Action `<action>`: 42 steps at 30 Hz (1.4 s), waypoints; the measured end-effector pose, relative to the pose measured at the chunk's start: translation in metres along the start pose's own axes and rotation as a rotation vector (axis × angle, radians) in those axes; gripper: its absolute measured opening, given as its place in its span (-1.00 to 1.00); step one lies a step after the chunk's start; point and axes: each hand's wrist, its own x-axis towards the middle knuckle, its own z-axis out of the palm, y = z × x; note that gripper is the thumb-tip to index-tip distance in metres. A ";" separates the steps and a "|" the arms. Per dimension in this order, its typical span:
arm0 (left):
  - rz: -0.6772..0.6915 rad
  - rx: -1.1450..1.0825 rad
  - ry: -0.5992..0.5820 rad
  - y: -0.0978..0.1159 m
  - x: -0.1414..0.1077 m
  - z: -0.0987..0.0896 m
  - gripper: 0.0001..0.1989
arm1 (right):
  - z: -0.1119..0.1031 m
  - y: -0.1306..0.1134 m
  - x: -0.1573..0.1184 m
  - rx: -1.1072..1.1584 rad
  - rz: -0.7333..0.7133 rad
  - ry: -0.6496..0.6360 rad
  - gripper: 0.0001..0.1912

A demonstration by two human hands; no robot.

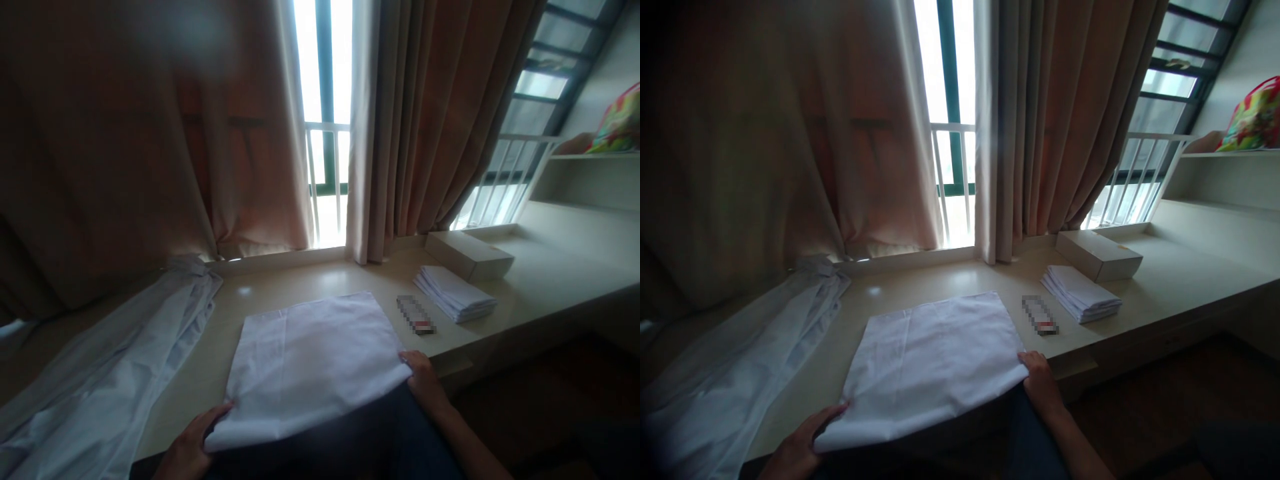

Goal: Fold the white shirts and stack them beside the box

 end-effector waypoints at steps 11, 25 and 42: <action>0.141 0.043 -0.132 0.018 0.002 -0.012 -0.39 | -0.004 0.001 -0.001 0.050 0.045 -0.047 -0.31; 0.206 0.231 -0.142 0.012 0.002 -0.008 -0.39 | -0.005 0.002 0.002 0.062 0.029 -0.100 -0.34; 0.035 0.072 0.219 0.058 0.046 -0.079 -0.66 | -0.078 -0.027 0.072 0.205 -0.076 0.027 -0.64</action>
